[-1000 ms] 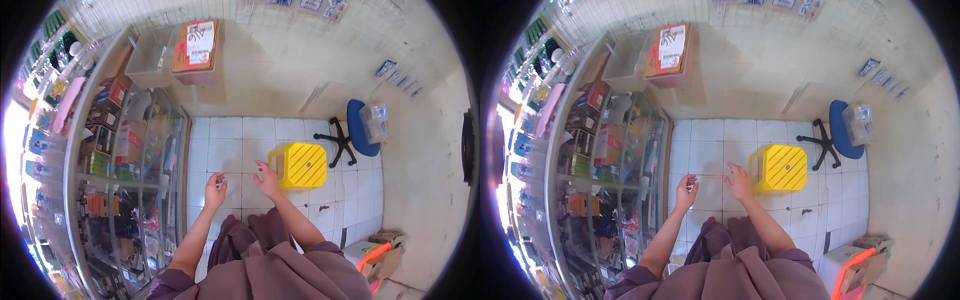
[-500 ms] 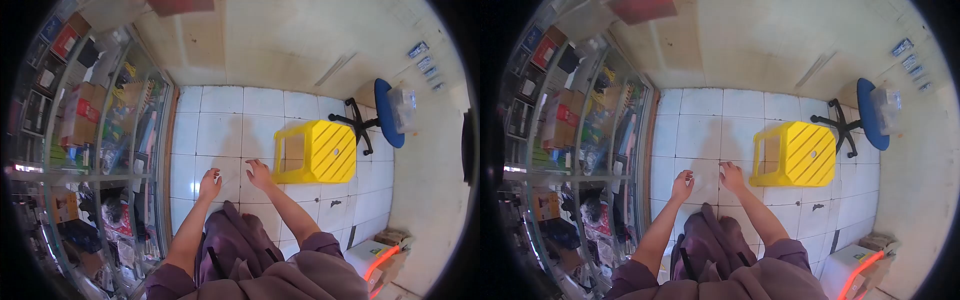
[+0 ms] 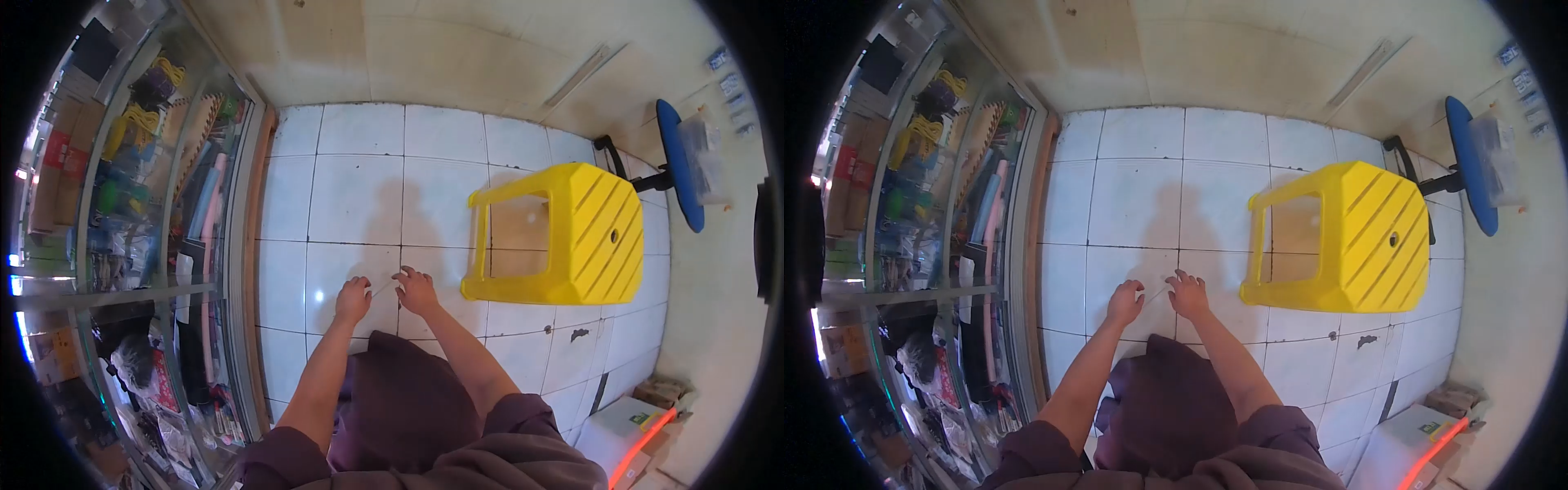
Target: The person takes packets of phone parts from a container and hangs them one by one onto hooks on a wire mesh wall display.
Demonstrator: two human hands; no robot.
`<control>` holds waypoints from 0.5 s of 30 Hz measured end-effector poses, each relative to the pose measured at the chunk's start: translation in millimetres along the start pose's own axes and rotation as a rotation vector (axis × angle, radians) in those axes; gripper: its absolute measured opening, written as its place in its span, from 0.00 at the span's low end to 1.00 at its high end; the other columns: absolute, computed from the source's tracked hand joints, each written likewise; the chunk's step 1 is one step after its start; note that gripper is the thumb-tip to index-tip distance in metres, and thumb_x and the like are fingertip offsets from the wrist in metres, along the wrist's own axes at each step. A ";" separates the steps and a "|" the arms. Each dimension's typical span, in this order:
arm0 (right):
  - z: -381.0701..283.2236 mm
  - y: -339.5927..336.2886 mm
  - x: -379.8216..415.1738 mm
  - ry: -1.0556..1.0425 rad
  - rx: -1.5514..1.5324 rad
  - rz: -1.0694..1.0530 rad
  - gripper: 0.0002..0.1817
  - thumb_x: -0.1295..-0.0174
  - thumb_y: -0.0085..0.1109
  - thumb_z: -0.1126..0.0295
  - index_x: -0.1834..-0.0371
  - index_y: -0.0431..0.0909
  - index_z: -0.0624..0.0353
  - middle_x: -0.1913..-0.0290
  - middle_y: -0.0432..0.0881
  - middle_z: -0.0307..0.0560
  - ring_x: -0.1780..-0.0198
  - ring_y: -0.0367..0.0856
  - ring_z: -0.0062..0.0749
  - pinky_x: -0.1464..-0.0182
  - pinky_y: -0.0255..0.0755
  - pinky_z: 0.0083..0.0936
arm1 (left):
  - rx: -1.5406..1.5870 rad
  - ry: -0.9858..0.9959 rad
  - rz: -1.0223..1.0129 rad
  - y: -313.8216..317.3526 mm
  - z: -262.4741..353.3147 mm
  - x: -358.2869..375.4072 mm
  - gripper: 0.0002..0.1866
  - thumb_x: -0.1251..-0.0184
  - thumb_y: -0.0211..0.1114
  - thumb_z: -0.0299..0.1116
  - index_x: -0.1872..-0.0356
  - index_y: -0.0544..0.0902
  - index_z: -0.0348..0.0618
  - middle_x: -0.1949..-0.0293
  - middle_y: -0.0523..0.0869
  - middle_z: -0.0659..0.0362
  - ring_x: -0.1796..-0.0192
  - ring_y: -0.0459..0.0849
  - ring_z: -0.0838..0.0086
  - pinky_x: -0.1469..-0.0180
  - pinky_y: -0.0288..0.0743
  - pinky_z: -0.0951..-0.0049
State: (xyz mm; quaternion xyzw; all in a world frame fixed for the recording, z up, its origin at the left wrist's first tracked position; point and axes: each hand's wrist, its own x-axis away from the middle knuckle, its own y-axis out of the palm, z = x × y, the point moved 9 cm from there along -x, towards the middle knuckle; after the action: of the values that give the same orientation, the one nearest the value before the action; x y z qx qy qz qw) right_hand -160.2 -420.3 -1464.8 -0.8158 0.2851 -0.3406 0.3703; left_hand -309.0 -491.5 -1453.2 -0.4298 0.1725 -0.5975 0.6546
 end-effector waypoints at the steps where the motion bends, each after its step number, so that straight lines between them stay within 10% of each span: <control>1: 2.4 10.5 -0.9 0.006 0.015 -0.010 0.22 0.38 0.65 0.63 0.39 0.78 0.44 0.32 0.73 0.47 0.35 0.76 0.46 0.32 0.64 0.54 | -0.042 0.005 -0.045 16.6 -2.7 -2.9 0.11 0.38 0.68 0.29 0.54 0.82 0.45 0.54 0.84 0.54 0.49 0.82 0.55 0.47 0.80 0.57; 15: 48.2 106.6 -17.7 0.067 0.150 -0.362 0.29 0.35 0.61 0.59 0.29 0.71 0.40 0.22 0.62 0.47 0.25 0.65 0.46 0.28 0.58 0.59 | -0.479 0.147 -0.368 139.1 -41.2 -24.4 0.22 0.35 0.67 0.37 0.41 0.82 0.45 0.37 0.75 0.57 0.37 0.76 0.58 0.41 0.78 0.55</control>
State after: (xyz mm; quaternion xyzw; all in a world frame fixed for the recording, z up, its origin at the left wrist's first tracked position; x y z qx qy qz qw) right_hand -156.6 -447.9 -1579.8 -0.8121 0.1199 -0.4489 0.3530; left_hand -256.8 -495.2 -1590.7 -0.5515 0.2745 -0.6779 0.4013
